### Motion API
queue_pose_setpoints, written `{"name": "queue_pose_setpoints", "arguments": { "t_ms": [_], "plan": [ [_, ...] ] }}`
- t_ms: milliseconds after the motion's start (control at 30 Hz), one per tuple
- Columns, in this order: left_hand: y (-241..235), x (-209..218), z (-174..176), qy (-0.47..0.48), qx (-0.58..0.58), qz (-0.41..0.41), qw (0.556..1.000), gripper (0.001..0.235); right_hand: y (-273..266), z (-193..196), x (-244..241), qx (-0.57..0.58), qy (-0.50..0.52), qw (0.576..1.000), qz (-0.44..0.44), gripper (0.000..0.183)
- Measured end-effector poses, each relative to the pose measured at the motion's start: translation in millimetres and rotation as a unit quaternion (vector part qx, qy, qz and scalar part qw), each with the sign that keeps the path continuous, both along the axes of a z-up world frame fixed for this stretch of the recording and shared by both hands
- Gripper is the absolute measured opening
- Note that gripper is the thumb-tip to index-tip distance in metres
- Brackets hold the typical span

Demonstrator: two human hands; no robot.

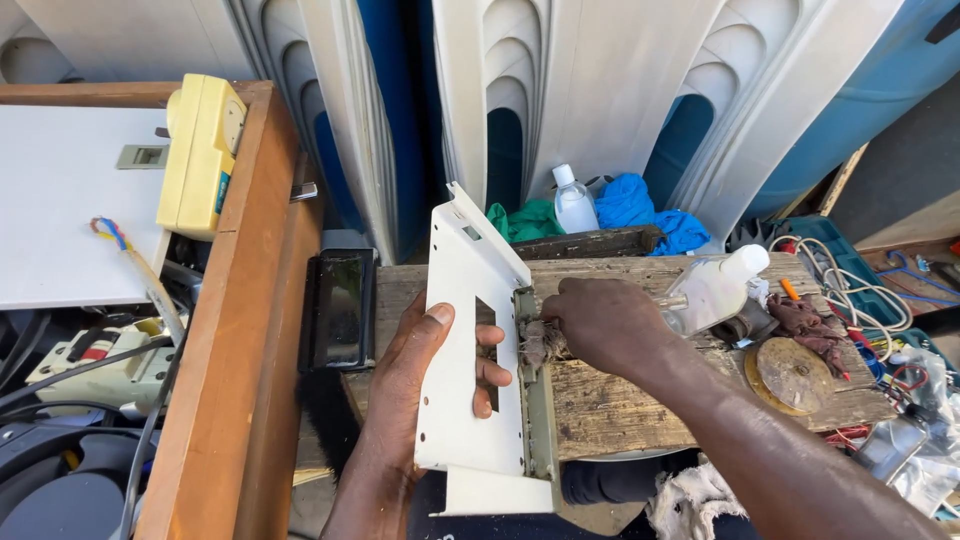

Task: Cleaning a white metal frame using liquid cleaner, a cloth, and a screwdriver for scraping.

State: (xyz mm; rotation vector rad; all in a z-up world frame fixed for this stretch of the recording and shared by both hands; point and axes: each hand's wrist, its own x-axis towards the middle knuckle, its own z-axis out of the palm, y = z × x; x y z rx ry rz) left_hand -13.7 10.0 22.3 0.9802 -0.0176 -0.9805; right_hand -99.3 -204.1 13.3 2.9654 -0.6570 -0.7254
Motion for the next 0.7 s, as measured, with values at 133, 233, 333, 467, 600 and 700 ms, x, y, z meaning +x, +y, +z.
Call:
{"name": "queue_pose_setpoints", "arguments": {
  "t_ms": [133, 233, 333, 467, 600, 700],
  "plan": [
    [0, 0, -7, 0.01, -0.017, -0.008, 1.0, 0.064, 10, -15, 4, -0.053, -0.054, 0.996, -0.046, 0.033],
    [-1, 1, -7, 0.0, -0.036, -0.022, 0.999, 0.071, 16, -15, 19, -0.061, 0.001, 0.995, -0.079, 0.041],
    [-6, -1, -1, 0.007, 0.013, -0.017, 1.0, 0.069, 14, -24, 32, -0.081, 0.001, 0.994, -0.075, 0.026],
    [-6, 5, 0, 0.014, -0.003, -0.021, 1.0, 0.063, 14, -40, 32, -0.084, -0.038, 0.993, -0.067, 0.024],
    [-6, 5, 4, 0.015, 0.02, -0.011, 1.0, 0.056, 7, -56, 10, 0.045, -0.205, 0.964, -0.166, 0.044],
    [-7, 2, 5, 0.032, 0.014, 0.001, 0.999, 0.049, -29, -105, -7, 0.147, -0.341, 0.918, -0.141, 0.037]
  ]
}}
